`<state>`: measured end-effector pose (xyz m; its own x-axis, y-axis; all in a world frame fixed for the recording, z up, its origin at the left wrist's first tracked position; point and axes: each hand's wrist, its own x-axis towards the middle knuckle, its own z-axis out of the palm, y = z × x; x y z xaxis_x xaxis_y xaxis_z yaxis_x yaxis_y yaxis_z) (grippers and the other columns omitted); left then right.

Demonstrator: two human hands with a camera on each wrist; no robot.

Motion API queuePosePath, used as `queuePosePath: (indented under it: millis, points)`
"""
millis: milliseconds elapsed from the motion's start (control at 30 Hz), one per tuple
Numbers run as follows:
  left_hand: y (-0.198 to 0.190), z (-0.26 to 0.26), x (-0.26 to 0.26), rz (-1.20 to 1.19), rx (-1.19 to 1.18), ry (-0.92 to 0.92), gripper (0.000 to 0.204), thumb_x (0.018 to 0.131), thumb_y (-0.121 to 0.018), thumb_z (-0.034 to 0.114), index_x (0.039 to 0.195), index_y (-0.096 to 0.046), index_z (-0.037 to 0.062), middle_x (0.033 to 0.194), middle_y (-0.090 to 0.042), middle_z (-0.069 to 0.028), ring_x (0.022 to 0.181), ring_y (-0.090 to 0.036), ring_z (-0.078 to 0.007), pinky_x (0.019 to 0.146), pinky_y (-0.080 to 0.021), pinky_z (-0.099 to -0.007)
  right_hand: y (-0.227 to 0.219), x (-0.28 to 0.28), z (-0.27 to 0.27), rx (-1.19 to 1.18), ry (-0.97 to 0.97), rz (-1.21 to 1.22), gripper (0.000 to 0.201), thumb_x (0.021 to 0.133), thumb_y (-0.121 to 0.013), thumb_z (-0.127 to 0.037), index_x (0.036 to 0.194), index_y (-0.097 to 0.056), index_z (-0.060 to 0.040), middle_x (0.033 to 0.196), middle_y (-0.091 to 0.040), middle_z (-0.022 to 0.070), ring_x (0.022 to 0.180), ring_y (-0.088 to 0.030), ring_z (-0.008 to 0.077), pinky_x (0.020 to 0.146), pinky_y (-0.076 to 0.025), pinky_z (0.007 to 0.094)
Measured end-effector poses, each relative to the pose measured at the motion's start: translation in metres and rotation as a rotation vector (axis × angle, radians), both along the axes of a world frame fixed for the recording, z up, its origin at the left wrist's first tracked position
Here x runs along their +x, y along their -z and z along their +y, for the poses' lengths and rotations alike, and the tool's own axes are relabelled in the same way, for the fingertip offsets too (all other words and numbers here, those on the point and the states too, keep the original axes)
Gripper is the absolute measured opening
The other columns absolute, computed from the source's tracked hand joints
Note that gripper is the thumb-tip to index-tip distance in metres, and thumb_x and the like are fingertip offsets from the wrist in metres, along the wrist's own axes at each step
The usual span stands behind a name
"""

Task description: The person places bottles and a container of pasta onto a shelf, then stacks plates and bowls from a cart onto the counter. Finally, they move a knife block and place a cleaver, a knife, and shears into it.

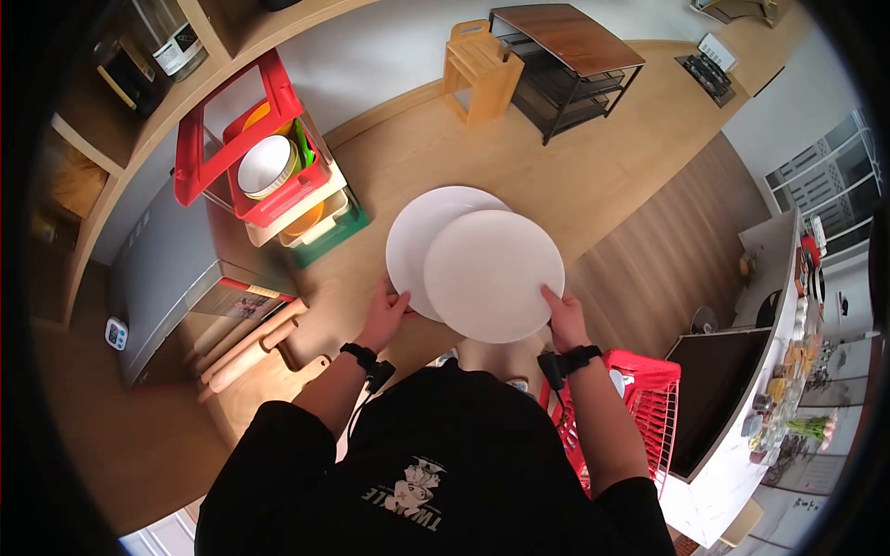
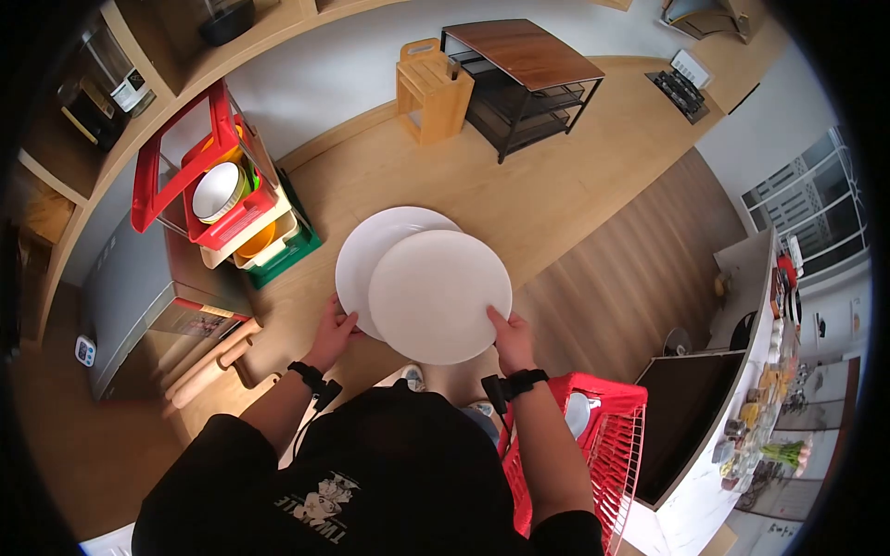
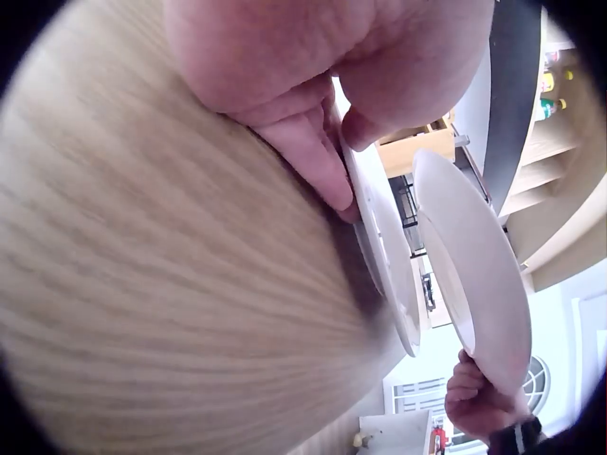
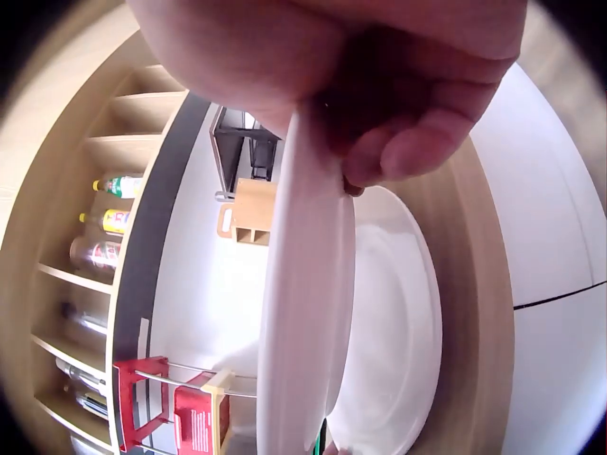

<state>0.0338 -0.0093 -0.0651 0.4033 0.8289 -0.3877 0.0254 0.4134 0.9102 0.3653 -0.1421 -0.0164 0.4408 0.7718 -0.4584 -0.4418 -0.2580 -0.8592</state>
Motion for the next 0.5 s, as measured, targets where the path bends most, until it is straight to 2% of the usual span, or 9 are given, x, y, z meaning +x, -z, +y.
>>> queuePosePath:
  millis: [67, 133, 233, 300, 433, 500]
  points:
    - [0.002, 0.001, 0.001, -0.009, 0.007, -0.001, 0.060, 0.103, -0.053, 0.013, 0.151, -0.018, 0.0121, 0.112, -0.066, -0.0168, 0.096, -0.069, -0.0235, 0.086, -0.060, -0.0402, 0.003, -0.002, 0.006, -0.015, -0.009, -0.005, 0.030, 0.098, -0.065, -0.023, 0.112, -0.067, 0.0030, 0.100, -0.073, 0.0096, 0.083, -0.069, 0.0160, 0.074, -0.054, 0.0291]
    - [0.002, 0.002, 0.000, -0.002, 0.006, 0.003, 0.061, 0.103, -0.054, 0.013, 0.151, -0.017, 0.0107, 0.104, -0.068, -0.0145, 0.091, -0.069, -0.0213, 0.083, -0.060, -0.0377, 0.009, -0.003, 0.012, -0.028, -0.015, -0.007, 0.030, 0.098, -0.065, -0.024, 0.111, -0.067, 0.0031, 0.099, -0.073, 0.0095, 0.082, -0.069, 0.0162, 0.073, -0.054, 0.0293]
    - [0.001, 0.003, 0.000, 0.014, -0.003, 0.021, 0.060, 0.103, -0.054, 0.013, 0.151, -0.018, 0.0100, 0.104, -0.068, -0.0145, 0.091, -0.069, -0.0212, 0.082, -0.060, -0.0378, 0.016, -0.002, 0.017, -0.071, -0.026, -0.033, 0.030, 0.098, -0.065, -0.024, 0.111, -0.067, 0.0027, 0.099, -0.073, 0.0094, 0.081, -0.069, 0.0163, 0.072, -0.054, 0.0294]
    - [-0.001, 0.003, 0.000, 0.018, -0.024, 0.021, 0.059, 0.103, -0.053, 0.013, 0.151, -0.018, 0.0105, 0.105, -0.068, -0.0145, 0.091, -0.069, -0.0211, 0.082, -0.060, -0.0380, 0.020, -0.001, 0.018, -0.086, -0.069, -0.005, 0.033, 0.099, -0.062, -0.021, 0.121, -0.063, 0.0033, 0.110, -0.072, 0.0118, 0.093, -0.070, 0.0184, 0.084, -0.055, 0.0318]
    - [-0.009, 0.003, 0.001, -0.042, -0.047, 0.016, 0.059, 0.103, -0.053, 0.012, 0.150, -0.018, 0.0124, 0.107, -0.067, -0.0145, 0.092, -0.069, -0.0213, 0.084, -0.059, -0.0389, 0.026, -0.004, 0.023, -0.105, -0.066, -0.032, 0.033, 0.100, -0.062, -0.022, 0.121, -0.063, 0.0033, 0.110, -0.072, 0.0122, 0.092, -0.070, 0.0189, 0.084, -0.055, 0.0325]
    - [-0.006, 0.004, 0.001, -0.042, -0.059, 0.016, 0.059, 0.103, -0.052, 0.012, 0.151, -0.017, 0.0132, 0.108, -0.067, -0.0144, 0.094, -0.069, -0.0214, 0.085, -0.059, -0.0391, 0.030, -0.006, 0.026, -0.094, -0.024, -0.053, 0.031, 0.098, -0.064, -0.025, 0.112, -0.067, 0.0021, 0.097, -0.073, 0.0079, 0.079, -0.068, 0.0149, 0.067, -0.051, 0.0283]
